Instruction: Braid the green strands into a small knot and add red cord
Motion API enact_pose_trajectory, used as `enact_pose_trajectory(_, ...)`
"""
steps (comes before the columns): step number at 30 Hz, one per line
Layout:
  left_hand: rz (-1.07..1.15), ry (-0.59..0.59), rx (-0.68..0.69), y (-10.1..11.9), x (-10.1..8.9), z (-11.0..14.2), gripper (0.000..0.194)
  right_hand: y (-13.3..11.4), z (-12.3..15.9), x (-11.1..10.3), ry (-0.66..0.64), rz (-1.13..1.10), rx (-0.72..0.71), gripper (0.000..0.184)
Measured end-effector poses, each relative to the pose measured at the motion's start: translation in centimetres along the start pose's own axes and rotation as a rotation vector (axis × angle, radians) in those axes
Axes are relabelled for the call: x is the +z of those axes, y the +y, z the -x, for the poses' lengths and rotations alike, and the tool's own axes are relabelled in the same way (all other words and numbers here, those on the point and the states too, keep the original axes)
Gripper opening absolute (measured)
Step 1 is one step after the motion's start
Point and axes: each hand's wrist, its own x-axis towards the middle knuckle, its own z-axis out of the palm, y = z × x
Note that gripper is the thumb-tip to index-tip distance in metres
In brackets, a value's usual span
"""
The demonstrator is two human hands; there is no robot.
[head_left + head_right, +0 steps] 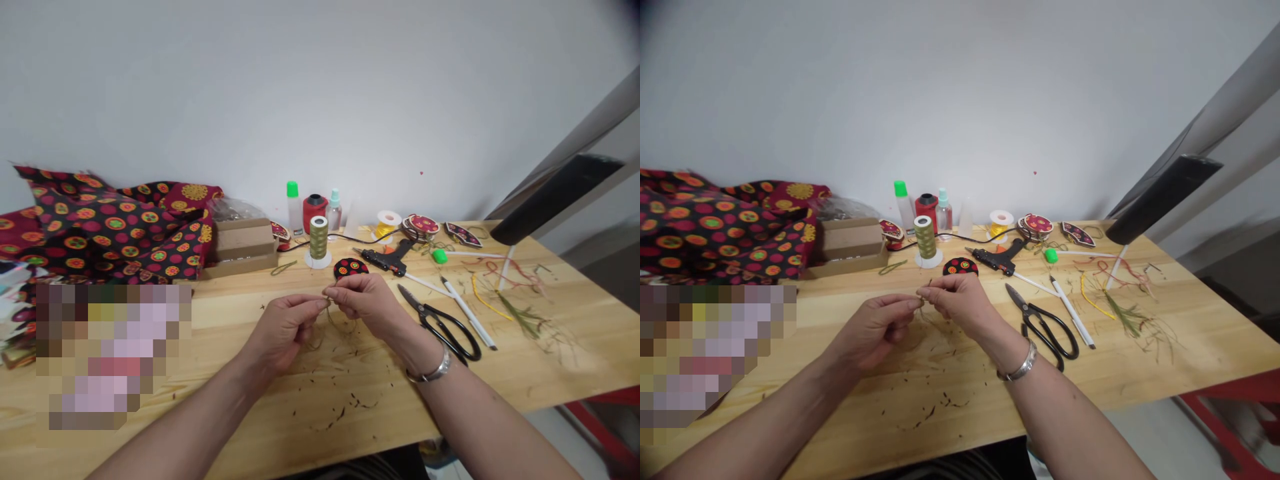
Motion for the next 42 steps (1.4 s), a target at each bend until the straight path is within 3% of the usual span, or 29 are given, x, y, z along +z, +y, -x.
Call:
enact_pose_trajectory(5,-0.024,-0.007,0.003,-0.1,0.1,0.0,0.017,-0.1,-0.1,0.1,0.049,0.099,0.008,0.025)
enact_pose_trajectory(15,-0.166,-0.043,0.068,-0.5,-0.2,-0.1,0.012,-1.0,0.3,0.7,0.114,0.344,-0.111,0.023)
enact_pose_trajectory(25,-0.040,0.048,0.034,-0.2,-0.2,-0.1,0.017,-0.6,0.2,-0.4,-0.105,0.399,-0.059,0.026)
enact_pose_trajectory(28,0.008,0.102,0.032,0.0,-0.3,-0.3,0.018,-0.7,0.1,-0.7,-0.127,0.481,-0.115,0.019)
enact_pose_trajectory(32,0.024,0.161,0.019,-0.1,-0.5,-0.5,0.018,-0.7,0.2,-0.6,-0.024,0.606,-0.208,0.021)
enact_pose_trajectory(37,-0.002,0.162,0.066,-0.6,-0.7,-0.7,0.017,-0.5,1.0,0.3,0.008,0.774,-0.353,0.021)
enact_pose_trajectory(42,0.113,0.137,0.017,-0.7,-0.9,-0.9,0.014,0.2,2.1,1.3,-0.055,1.222,-0.588,0.018)
